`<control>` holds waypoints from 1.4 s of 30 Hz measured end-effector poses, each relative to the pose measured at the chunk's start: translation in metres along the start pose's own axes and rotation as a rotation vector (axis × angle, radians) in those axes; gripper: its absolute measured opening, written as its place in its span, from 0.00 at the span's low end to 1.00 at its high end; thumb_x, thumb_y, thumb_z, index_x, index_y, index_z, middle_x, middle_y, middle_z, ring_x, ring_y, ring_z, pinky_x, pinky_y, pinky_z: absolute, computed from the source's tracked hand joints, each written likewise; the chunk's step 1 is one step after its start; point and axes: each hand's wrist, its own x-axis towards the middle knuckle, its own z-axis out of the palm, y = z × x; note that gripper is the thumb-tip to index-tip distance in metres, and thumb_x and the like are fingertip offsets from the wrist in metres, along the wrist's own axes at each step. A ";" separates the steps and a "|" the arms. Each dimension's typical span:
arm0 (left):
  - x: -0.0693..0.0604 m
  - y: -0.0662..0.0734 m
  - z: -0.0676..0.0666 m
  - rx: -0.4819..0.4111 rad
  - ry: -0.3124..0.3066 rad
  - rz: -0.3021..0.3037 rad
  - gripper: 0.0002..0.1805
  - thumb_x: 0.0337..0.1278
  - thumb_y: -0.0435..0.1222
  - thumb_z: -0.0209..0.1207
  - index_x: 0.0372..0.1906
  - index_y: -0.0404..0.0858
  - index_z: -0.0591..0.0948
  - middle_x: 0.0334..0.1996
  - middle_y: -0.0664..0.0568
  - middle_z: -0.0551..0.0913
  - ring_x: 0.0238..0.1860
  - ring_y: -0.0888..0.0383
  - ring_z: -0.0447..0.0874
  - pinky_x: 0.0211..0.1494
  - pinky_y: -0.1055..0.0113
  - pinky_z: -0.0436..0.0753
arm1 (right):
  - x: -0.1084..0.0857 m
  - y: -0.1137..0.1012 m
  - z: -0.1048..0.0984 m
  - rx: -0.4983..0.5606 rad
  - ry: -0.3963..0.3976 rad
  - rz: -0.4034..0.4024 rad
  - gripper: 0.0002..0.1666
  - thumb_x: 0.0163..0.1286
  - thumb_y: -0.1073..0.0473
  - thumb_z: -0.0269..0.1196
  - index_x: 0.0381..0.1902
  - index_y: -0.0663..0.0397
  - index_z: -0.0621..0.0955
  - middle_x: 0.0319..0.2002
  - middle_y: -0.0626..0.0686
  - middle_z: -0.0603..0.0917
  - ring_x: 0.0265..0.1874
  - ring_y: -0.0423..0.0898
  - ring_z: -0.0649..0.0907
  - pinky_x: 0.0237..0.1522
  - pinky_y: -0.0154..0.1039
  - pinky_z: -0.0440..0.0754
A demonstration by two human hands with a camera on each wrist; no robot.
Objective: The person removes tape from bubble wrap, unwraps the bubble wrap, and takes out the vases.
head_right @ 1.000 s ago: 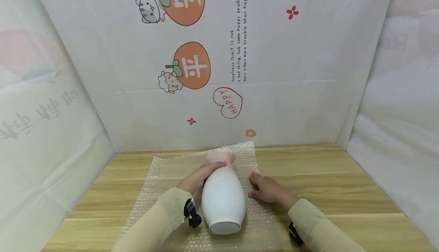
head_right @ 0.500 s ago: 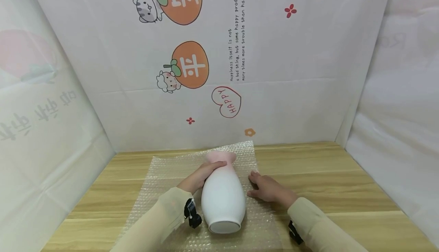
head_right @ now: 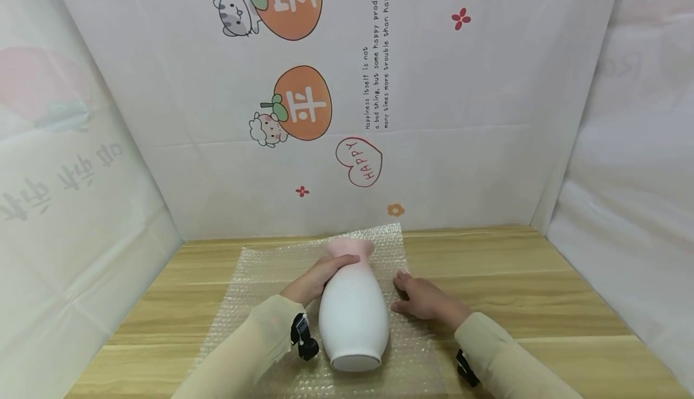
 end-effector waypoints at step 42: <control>-0.017 0.010 -0.020 -0.071 0.078 0.004 0.36 0.45 0.53 0.70 0.51 0.29 0.75 0.39 0.44 0.83 0.36 0.51 0.84 0.41 0.55 0.83 | -0.003 -0.002 -0.001 0.000 0.006 -0.049 0.39 0.69 0.53 0.63 0.65 0.79 0.65 0.68 0.75 0.59 0.67 0.70 0.59 0.65 0.61 0.58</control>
